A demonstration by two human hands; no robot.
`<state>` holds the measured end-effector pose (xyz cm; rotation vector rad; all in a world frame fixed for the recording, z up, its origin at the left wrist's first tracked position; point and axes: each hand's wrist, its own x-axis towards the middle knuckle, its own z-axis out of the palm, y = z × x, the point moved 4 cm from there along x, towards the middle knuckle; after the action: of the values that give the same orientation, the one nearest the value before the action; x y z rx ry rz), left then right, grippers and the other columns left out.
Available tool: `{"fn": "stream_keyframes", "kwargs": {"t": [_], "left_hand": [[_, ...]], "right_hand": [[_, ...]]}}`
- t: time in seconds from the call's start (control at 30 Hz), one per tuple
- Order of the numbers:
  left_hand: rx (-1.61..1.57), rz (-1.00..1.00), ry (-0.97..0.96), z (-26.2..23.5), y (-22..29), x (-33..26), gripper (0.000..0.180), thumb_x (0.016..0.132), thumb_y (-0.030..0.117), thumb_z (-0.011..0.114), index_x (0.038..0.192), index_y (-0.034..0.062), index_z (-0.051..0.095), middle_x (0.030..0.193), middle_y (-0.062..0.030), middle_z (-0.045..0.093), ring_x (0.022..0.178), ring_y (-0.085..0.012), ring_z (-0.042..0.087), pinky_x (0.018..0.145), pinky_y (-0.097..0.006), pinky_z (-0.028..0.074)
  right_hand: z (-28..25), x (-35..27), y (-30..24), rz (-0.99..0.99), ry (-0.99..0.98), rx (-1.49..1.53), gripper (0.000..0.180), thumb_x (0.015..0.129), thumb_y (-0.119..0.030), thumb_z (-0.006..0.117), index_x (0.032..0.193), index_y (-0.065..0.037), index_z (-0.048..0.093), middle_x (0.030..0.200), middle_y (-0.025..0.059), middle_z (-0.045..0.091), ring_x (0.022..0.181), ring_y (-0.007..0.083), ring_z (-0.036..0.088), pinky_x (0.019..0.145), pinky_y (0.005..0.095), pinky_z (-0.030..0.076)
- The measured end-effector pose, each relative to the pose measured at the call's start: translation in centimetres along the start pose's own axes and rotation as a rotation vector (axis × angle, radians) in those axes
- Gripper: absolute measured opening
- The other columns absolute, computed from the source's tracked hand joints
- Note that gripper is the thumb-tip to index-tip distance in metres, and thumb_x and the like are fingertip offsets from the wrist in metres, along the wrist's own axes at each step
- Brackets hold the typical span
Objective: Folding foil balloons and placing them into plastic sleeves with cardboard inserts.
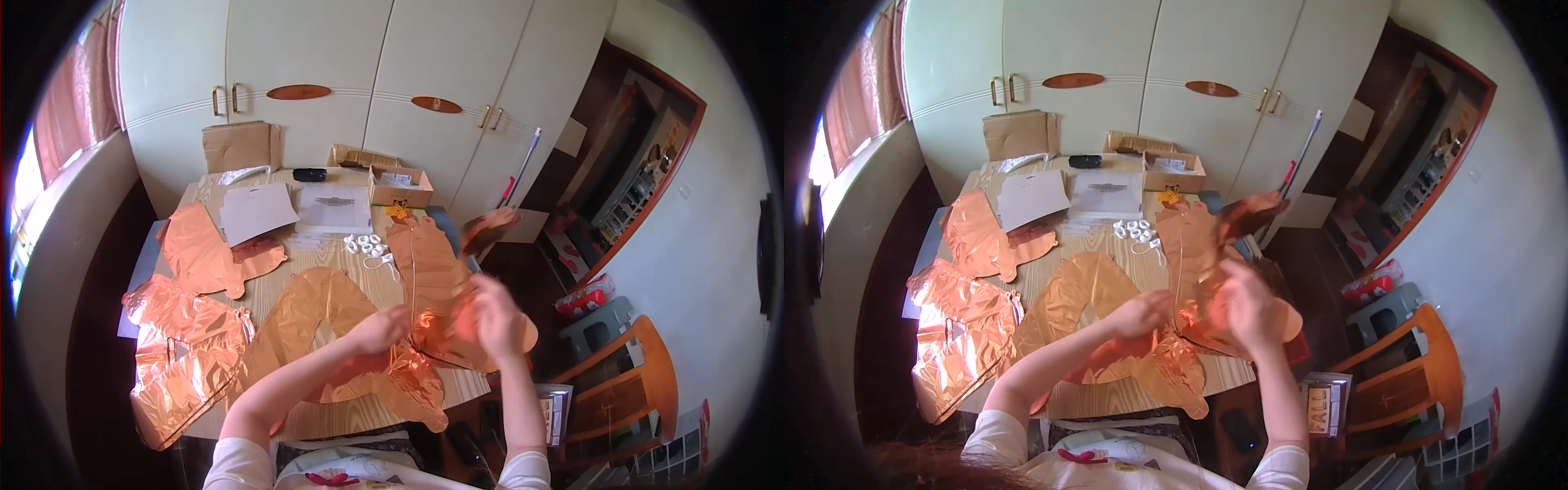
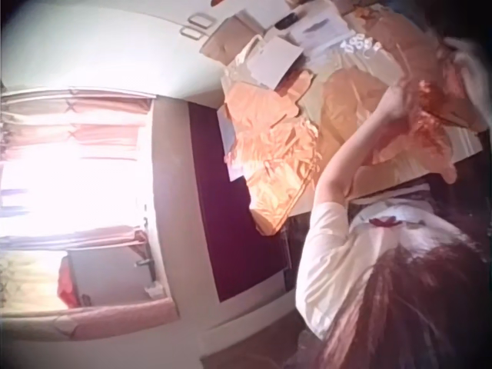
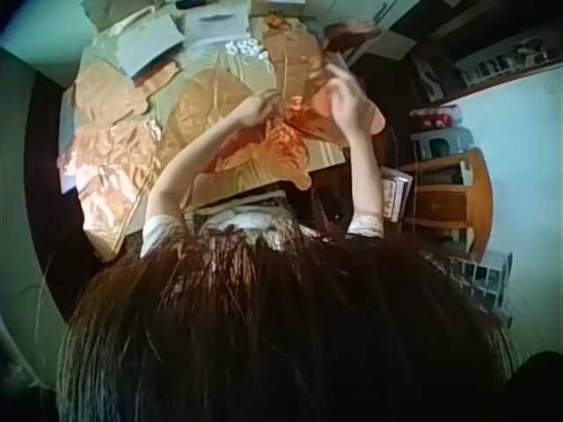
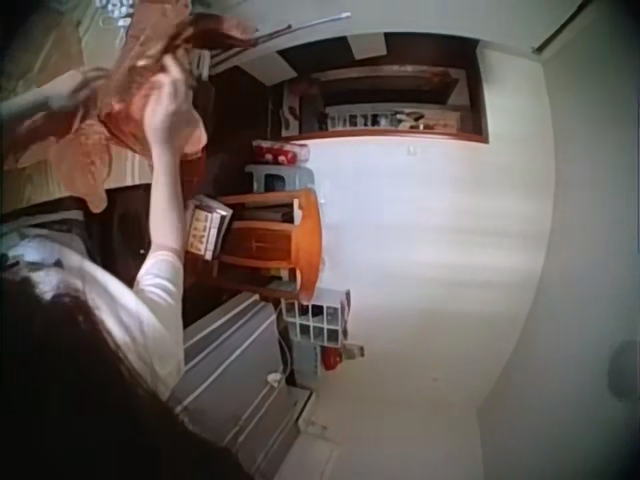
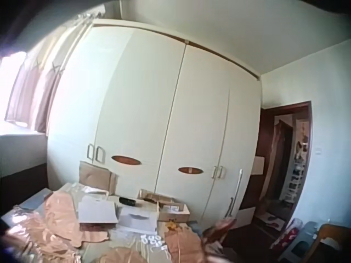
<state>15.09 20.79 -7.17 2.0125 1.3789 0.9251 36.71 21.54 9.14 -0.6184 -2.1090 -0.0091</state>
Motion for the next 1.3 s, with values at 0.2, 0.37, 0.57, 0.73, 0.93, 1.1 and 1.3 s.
{"fn": "stream_keyframes", "kwargs": {"t": [0.2,0.37,0.57,0.73,0.93,1.1,1.3], "left_hand": [[-0.949,-0.534,0.164,-7.2,-2.3,-5.2,0.065,0.094,0.046,0.059,0.14,0.0045,0.041,0.13,-0.0154,0.056,0.107,-0.0215,0.06,0.079,-0.038,0.053],[-0.021,-0.498,0.276,-10.1,-3.5,-9.2,0.064,0.084,0.029,0.072,0.136,0.004,0.045,0.115,-0.016,0.067,0.097,-0.0257,0.069,0.076,-0.038,0.055],[0.116,-0.569,0.424,-11.7,-10.3,-9.7,0.046,0.08,0.019,0.071,0.122,0.0068,0.055,0.078,-0.0094,0.069,0.08,-0.028,0.067,0.07,-0.04,0.053],[0.469,-0.498,0.537,-11.8,-10.9,-9.2,0.047,0.08,0.024,0.069,0.121,0.007,0.055,0.095,-0.0111,0.066,0.1,-0.0319,0.059,0.086,-0.045,0.047],[0.527,-0.246,0.281,-9.8,-6.3,-10.7,0.066,0.084,0.045,0.066,0.135,0.0066,0.048,0.142,-0.0207,0.044,0.134,-0.0391,0.04,0.108,-0.051,0.033],[0.673,-0.261,-0.011,-9.2,-4.4,-13.3,0.079,0.086,0.062,0.055,0.144,0.0099,0.041,0.153,-0.0205,0.033,0.143,-0.0406,0.027,0.115,-0.054,0.022],[0.705,-0.306,-0.06,-9.8,-4.1,-15.1,0.08,0.088,0.062,0.051,0.148,0.0111,0.036,0.154,-0.0203,0.03,0.144,-0.0419,0.023,0.116,-0.055,0.02]], "right_hand": [[7.6,-4.9,-10.9,-0.475,-0.373,0.127,0.007,0.083,-0.014,0.065,0.088,-0.009,0.065,0.116,0.0056,0.067,0.1,0.0207,0.067,0.082,0.0334,0.056],[12.0,-9.1,-13.9,-0.55,-0.469,0.071,0.015,0.082,-0.023,0.062,0.086,-0.008,0.063,0.114,0.0063,0.066,0.102,0.0188,0.065,0.083,0.0306,0.054],[13.5,-11.2,-14.6,-0.448,-0.504,0.025,0.011,0.081,-0.019,0.061,0.084,-0.008,0.062,0.106,0.0045,0.067,0.093,0.0175,0.066,0.076,0.0293,0.053],[13.5,-12.3,-14.2,-0.3,-0.594,0.073,0.031,0.088,-0.034,0.062,0.103,-0.007,0.063,0.118,0.0099,0.064,0.115,0.0249,0.058,0.092,0.0394,0.049],[12.6,-12.4,-12.4,-0.179,-0.547,0.105,0.042,0.09,-0.036,0.063,0.118,-0.006,0.06,0.126,0.0121,0.06,0.122,0.029,0.054,0.098,0.0439,0.045],[11.5,-13.5,-7.1,0.094,-0.57,-0.017,0.048,0.089,-0.034,0.065,0.125,-0.004,0.055,0.126,0.0155,0.059,0.124,0.0334,0.052,0.101,0.0456,0.044],[13.0,-13.3,-4.1,0.067,-0.617,0.154,0.058,0.09,-0.035,0.065,0.133,0.0,0.049,0.136,0.0195,0.051,0.131,0.0365,0.045,0.109,0.0461,0.036]]}}
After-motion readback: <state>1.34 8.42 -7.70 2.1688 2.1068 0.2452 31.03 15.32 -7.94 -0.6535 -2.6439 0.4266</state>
